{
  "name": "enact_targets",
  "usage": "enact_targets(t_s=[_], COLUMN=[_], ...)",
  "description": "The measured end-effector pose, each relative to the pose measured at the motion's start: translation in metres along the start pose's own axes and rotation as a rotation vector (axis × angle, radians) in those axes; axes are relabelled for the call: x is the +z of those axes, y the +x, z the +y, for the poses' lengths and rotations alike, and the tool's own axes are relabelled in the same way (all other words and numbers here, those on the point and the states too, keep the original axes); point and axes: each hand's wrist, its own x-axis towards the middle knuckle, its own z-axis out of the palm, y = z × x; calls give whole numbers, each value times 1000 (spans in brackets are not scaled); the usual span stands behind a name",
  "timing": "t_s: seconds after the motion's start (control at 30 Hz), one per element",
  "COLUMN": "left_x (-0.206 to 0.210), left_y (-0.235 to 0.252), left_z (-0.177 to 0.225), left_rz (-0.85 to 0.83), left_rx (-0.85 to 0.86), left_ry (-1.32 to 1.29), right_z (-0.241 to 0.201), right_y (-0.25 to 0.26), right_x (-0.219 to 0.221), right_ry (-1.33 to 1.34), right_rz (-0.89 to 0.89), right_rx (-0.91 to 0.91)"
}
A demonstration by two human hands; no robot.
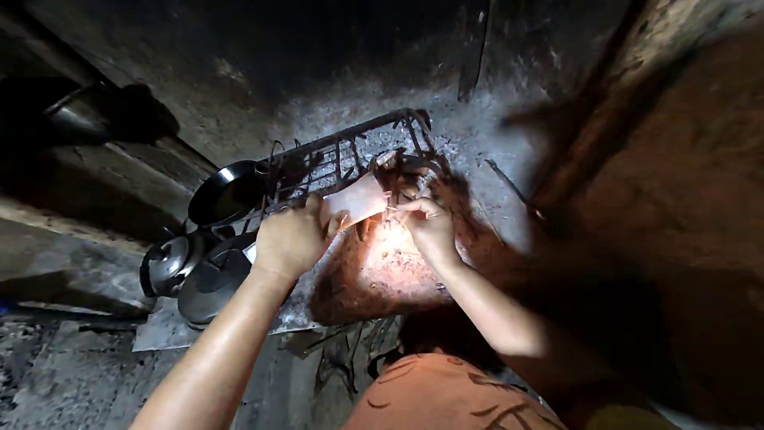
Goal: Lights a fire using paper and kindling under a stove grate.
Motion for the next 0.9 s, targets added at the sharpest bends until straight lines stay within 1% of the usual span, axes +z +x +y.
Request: enact_targets(t_s=[0.17, 0.3, 0.5, 0.63, 0.73, 0.9], left_x=[6, 8, 13, 7, 0, -22], left_y=[-3, -3, 0, 8, 19, 61], left_z=[3, 5, 7, 12, 17, 25], left_rz=[97, 136, 174, 109, 63, -53], left_rx=[50, 77, 94, 30, -16, -116], left_ry=[58, 86, 87, 78, 26, -50], right_z=[-1, -1, 6, 7, 7, 3], right_y=[1, 0, 2, 8, 20, 64], right_x=[7, 9, 17, 23, 28, 39], right_ry=[-66, -140, -121, -23, 70, 156], right_rz=[12, 5, 59, 108, 133, 117], right_rx=[9, -19, -87, -58, -27, 8])
